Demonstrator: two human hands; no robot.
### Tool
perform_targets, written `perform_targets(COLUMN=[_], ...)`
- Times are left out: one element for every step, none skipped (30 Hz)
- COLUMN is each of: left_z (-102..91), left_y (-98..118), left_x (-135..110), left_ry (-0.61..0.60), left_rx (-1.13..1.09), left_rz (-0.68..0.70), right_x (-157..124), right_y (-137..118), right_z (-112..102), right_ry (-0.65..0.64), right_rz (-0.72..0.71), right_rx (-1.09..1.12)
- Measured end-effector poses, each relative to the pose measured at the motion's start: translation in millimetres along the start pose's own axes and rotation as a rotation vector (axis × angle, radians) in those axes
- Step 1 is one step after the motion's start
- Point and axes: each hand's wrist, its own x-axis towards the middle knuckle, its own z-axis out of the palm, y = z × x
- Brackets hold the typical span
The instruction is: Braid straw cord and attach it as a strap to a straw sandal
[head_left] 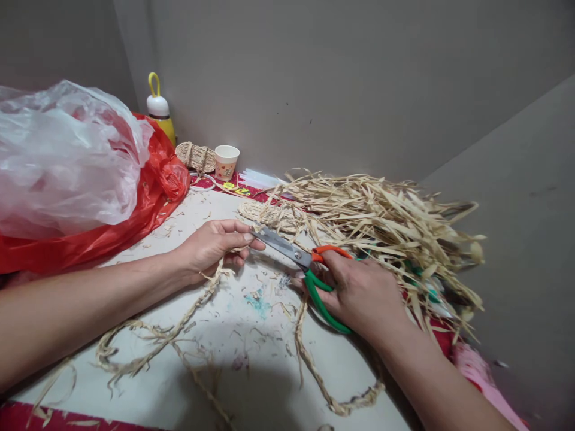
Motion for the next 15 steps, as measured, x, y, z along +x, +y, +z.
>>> perform_targets(left_z=[0.6, 1.1, 1.5, 1.7, 2.0, 2.3, 2.5, 2.8, 3.1, 3.5, 3.8, 4.0, 4.3, 4.6, 4.8], left_y=[0.4, 0.8, 1.0, 1.1, 1.2, 1.2, 1.0, 0.8, 0.6, 0.4, 0.2, 0.1, 0.1, 0.3, 0.6], left_x=[0.0, 0.1, 0.1, 0.2, 0.2, 0.0, -0.2, -0.6, -1.2, -1.8, -2.4, -3.1, -3.6, -4.1, -4.4], left_ry=[0.009, 0.017, 0.023, 0.027, 0.033, 0.042, 0.050, 0.058, 0.067, 0.076, 0.085, 0.096, 0.107, 0.119, 0.126], left_rx=[0.008, 0.014, 0.020, 0.027, 0.036, 0.049, 0.064, 0.082, 0.102, 0.122, 0.141, 0.160, 0.176, 0.191, 0.201], left_rz=[0.002, 0.007, 0.011, 0.015, 0.019, 0.024, 0.031, 0.041, 0.052, 0.062, 0.069, 0.074, 0.076, 0.077, 0.078], right_x=[-0.1, -0.3, -0.7, -1.2, -1.6, -2.0, -2.2, -2.3, -2.2, -2.0, -1.7, -1.5, -1.4, -1.4, -1.5], right_y=[-0.4, -0.7, -1.0, -1.4, -1.6, -1.9, -2.1, -2.3, -2.5, -2.6, -2.6, -2.7, -2.6, -2.5, -2.3], right_z=[0.3, 0.7, 1.2, 1.5, 1.7, 1.8, 1.7, 1.4, 1.1, 0.7, 0.4, 0.2, 0.1, 0.1, 0.2], right_ry=[-0.008, -0.019, -0.028, -0.034, -0.040, -0.043, -0.044, -0.041, -0.036, -0.027, -0.016, -0.005, 0.006, 0.018, 0.027], right_rz=[0.005, 0.012, 0.017, 0.022, 0.025, 0.024, 0.023, 0.019, 0.016, 0.012, 0.008, 0.004, 0.001, -0.001, 0.000], right_rx=[0.003, 0.004, 0.004, 0.004, 0.004, 0.005, 0.006, 0.005, 0.003, -0.002, -0.007, -0.014, -0.022, -0.031, -0.040])
